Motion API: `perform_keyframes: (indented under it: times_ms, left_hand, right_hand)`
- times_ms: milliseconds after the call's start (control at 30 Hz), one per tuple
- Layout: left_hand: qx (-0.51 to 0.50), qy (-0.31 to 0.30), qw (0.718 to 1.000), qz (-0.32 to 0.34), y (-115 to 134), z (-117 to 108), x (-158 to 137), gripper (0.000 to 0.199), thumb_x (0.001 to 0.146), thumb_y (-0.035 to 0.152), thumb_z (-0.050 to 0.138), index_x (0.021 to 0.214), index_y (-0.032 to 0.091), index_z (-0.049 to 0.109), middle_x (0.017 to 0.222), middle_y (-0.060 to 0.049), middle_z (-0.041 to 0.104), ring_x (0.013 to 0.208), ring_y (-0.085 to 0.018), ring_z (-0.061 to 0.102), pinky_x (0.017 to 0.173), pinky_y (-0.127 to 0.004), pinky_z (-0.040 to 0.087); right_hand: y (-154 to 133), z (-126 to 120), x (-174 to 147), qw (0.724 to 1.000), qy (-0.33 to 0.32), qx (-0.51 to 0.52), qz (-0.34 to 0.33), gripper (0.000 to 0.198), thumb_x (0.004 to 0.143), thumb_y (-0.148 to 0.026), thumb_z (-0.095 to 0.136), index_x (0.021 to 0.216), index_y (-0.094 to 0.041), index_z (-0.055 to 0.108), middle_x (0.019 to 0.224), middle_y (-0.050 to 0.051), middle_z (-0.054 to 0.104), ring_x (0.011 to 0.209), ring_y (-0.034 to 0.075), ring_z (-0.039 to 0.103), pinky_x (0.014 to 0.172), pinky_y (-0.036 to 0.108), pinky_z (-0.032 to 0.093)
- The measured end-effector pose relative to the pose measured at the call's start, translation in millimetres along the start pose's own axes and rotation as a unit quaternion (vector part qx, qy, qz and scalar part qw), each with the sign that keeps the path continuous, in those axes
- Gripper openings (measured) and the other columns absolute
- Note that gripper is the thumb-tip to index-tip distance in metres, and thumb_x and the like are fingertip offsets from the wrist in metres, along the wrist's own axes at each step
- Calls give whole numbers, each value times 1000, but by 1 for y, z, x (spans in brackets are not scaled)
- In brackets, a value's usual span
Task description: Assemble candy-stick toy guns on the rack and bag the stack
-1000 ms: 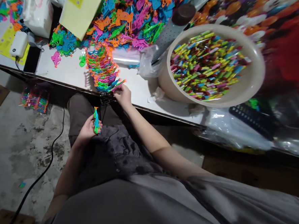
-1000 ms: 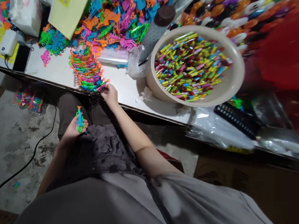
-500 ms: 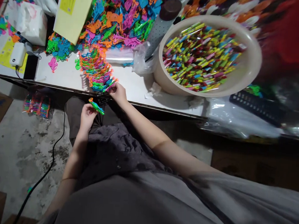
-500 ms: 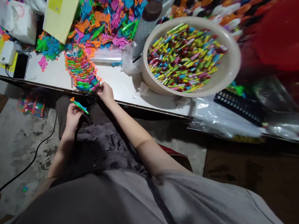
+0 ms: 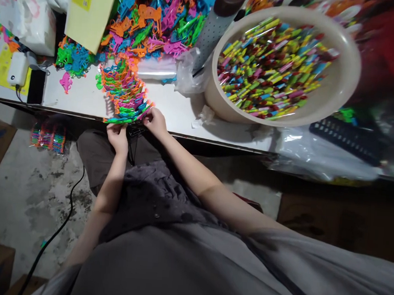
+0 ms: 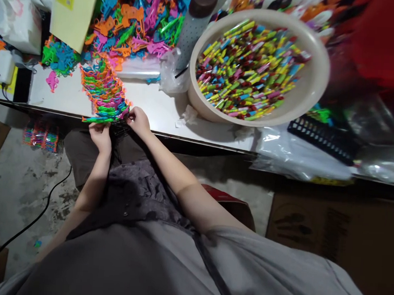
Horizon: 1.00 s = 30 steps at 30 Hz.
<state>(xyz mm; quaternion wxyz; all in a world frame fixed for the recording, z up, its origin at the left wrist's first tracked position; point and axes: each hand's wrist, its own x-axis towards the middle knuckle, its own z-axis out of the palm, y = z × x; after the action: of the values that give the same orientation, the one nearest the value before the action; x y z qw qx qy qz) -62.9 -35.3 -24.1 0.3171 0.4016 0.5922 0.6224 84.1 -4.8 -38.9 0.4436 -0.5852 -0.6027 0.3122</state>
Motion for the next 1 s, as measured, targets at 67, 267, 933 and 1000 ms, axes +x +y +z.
perform_keyframes:
  times_ms: [67, 267, 933, 1000]
  left_hand:
    - [18, 9, 1000, 13, -6, 1, -3, 30, 74, 20, 66, 91, 19, 42, 83, 2, 52, 82, -9, 58, 85, -24, 46]
    - [68, 0, 997, 40, -18, -3, -4, 25, 76, 23, 65, 90, 18, 45, 84, 1, 53, 86, -11, 59, 84, -24, 45]
    - [207, -33, 977, 38, 5, 7, 10, 22, 70, 21, 67, 86, 16, 52, 81, -1, 53, 80, -15, 56, 87, -31, 45]
    - [202, -42, 978, 37, 6, 6, 11, 23, 70, 20, 68, 85, 15, 51, 80, -1, 53, 79, -14, 56, 85, -30, 46]
  right_hand:
    - [0, 1, 0, 1000, 5, -7, 1, 13, 68, -21, 52, 69, -22, 39, 69, 0, 49, 65, 14, 45, 62, 27, 38]
    - [-2, 0, 0, 1000, 3, -13, 5, 15, 68, -21, 55, 69, -22, 39, 70, 0, 49, 66, 14, 46, 62, 27, 38]
    - [-30, -7, 9, 981, -47, -184, 30, 7, 81, -24, 56, 85, -18, 57, 89, 6, 63, 86, 22, 57, 77, 33, 37]
    - [-32, -8, 10, 980, -51, -189, 28, 9, 83, -26, 55, 86, -18, 57, 89, 5, 63, 86, 22, 57, 77, 33, 37]
